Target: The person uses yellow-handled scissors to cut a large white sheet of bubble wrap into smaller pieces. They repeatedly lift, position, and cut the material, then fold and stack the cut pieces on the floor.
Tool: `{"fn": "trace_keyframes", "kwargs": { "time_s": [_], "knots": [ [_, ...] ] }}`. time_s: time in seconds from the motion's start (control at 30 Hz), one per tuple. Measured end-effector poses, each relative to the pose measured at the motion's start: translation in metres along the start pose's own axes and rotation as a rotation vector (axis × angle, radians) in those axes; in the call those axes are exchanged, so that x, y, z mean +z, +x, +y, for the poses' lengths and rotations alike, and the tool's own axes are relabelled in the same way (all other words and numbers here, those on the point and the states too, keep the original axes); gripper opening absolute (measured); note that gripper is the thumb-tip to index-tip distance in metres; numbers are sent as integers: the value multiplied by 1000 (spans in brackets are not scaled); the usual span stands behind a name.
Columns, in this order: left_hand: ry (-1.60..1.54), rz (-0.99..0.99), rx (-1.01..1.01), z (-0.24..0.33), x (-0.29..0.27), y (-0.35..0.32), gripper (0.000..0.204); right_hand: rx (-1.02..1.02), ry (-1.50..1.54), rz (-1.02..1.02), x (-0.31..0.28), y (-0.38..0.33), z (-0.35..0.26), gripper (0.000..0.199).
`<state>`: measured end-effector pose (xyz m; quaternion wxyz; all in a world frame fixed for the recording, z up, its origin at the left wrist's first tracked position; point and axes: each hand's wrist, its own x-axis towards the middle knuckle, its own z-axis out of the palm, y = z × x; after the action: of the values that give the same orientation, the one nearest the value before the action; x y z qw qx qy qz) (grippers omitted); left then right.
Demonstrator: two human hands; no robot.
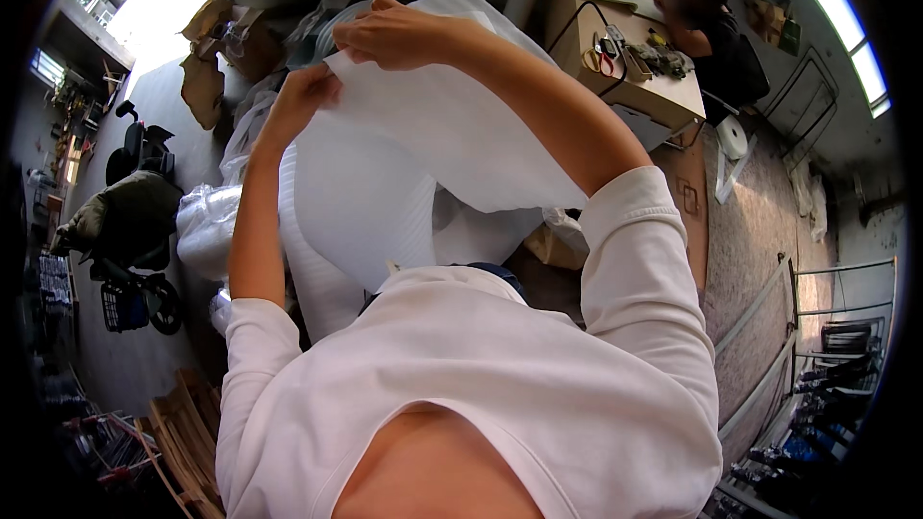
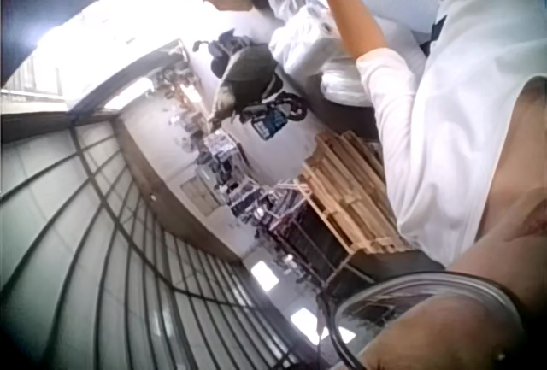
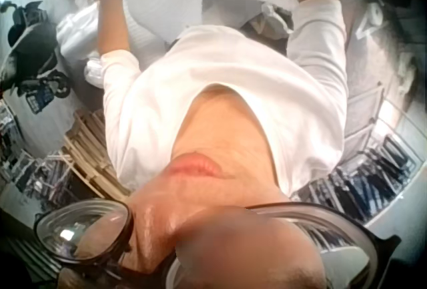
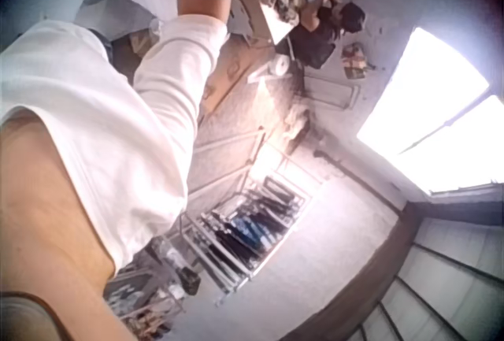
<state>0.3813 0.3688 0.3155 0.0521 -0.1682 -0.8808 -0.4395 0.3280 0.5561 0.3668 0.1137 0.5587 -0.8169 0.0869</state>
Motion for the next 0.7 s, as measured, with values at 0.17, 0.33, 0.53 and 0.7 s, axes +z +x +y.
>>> {"fn": "trace_keyframes", "kwargs": {
  "time_s": [0.17, 0.33, 0.53, 0.7],
  "knots": [
    [162, 63, 90, 15, 3, -2, 15, 162, 321, -96, 0, 3, -7, 18],
    [-193, 78, 114, 7, 1, 7, 21, -208, -15, 254, 10, -3, -6, 11],
    [233, 648, 144, -85, -75, -1, 30, -412, -60, 280, 32, -89, -44, 11],
    [628, 820, -144, -141, -185, -22, 30, 531, 183, -1215, 170, -375, 46, 24]
  ]
}}
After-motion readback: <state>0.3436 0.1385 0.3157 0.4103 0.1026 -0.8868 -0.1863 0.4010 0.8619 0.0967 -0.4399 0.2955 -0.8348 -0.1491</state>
